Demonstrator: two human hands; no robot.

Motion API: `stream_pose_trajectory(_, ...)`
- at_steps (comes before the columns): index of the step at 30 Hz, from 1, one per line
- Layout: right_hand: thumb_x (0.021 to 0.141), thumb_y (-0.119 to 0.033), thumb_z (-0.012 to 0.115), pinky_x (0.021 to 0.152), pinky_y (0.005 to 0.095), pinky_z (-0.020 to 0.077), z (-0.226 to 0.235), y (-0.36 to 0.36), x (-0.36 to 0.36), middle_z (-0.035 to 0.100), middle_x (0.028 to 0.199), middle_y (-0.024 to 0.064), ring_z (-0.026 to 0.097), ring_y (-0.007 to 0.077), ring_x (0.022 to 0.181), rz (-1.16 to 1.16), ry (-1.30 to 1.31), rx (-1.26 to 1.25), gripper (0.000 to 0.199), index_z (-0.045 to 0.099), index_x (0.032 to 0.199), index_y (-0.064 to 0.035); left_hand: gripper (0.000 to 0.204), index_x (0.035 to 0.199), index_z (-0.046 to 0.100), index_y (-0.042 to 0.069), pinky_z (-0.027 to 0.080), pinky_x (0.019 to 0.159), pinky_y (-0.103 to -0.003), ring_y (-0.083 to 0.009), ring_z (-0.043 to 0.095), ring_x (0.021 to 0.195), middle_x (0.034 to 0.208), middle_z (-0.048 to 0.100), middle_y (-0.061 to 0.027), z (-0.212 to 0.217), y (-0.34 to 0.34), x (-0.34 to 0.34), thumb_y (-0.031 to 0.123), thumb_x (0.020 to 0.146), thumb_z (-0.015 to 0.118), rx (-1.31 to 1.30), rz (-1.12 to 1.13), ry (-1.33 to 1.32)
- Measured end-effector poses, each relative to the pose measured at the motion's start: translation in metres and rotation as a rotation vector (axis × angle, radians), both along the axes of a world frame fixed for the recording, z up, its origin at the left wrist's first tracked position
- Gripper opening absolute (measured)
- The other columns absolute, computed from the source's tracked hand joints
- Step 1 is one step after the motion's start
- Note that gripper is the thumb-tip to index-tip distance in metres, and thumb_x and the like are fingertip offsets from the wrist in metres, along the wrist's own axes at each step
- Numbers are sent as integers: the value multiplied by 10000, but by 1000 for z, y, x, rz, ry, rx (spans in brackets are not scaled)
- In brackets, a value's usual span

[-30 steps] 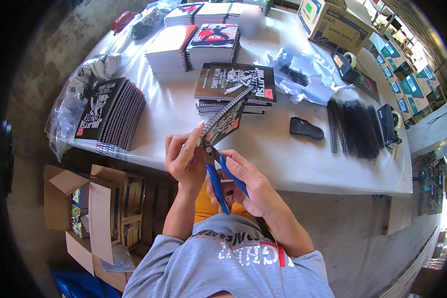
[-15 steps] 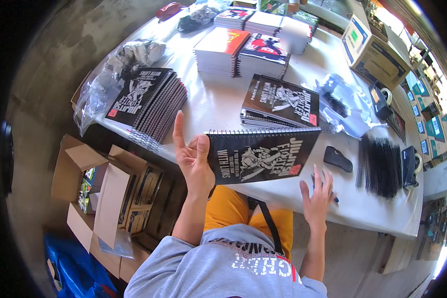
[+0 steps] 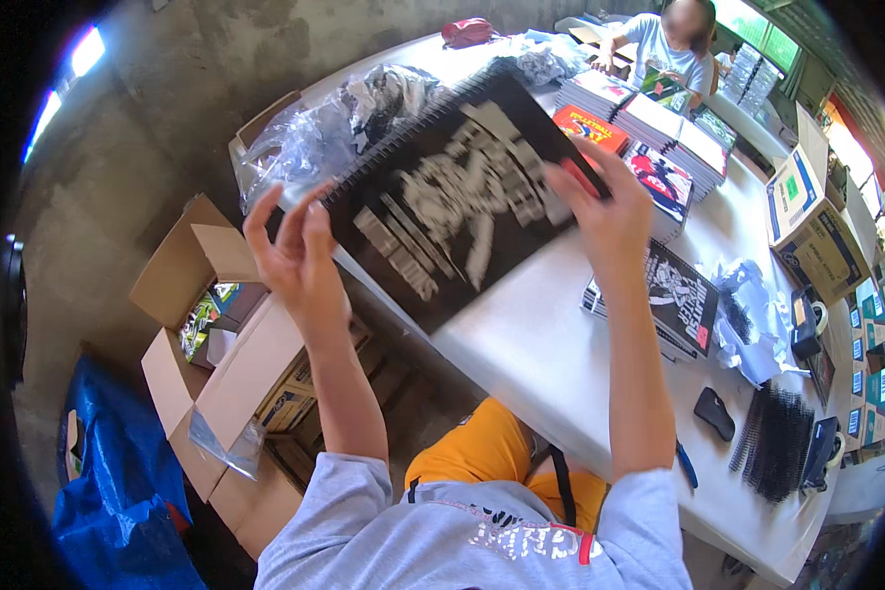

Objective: The person binds books by inserting a plastic spiral into the pre-punched holes and then uses a blue tool to crimp the ends of the spiral. The person then places the finished books into a cardboard box.

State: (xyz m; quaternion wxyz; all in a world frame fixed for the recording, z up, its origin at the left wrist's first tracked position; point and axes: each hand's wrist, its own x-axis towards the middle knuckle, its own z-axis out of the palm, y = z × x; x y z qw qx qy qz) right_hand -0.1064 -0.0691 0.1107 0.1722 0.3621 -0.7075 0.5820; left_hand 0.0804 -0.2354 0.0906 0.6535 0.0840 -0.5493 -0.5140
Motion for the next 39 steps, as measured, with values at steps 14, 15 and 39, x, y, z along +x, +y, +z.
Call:
stream_pose_trajectory(14, 763, -344, 654, 856, 374, 450, -69, -156, -77, 636, 992, 176, 604, 296, 954, 39, -39, 487, 386, 649, 1045, -81, 263, 1009, 607, 35, 336, 936, -314, -261, 490, 1086, 1078, 569, -168, -94, -125, -56, 172, 861, 438, -122, 499, -605)
stream_pose_trajectory(15, 801, -327, 609, 871, 381, 438, -74, -158, -76, 616, 1031, 190, 586, 311, 984, 54, -74, 413, 362, 635, 1063, -79, 275, 1012, 595, 24, 342, 919, -303, -242, 495, 1041, 1059, 564, -147, -96, -127, -60, 178, 881, 409, 66, 273, -437)
stream_pose_trajectory(39, 869, -196, 490, 873, 350, 401, -27, 173, 65, 541, 1120, 139, 522, 238, 1024, 358, 784, -67, 345, 513, 1166, -21, 312, 1076, 576, 43, 404, 867, -369, -301, 515, 1009, 1052, 532, -160, -69, 112, -102, 130, 778, 610, -305, -178, -338)
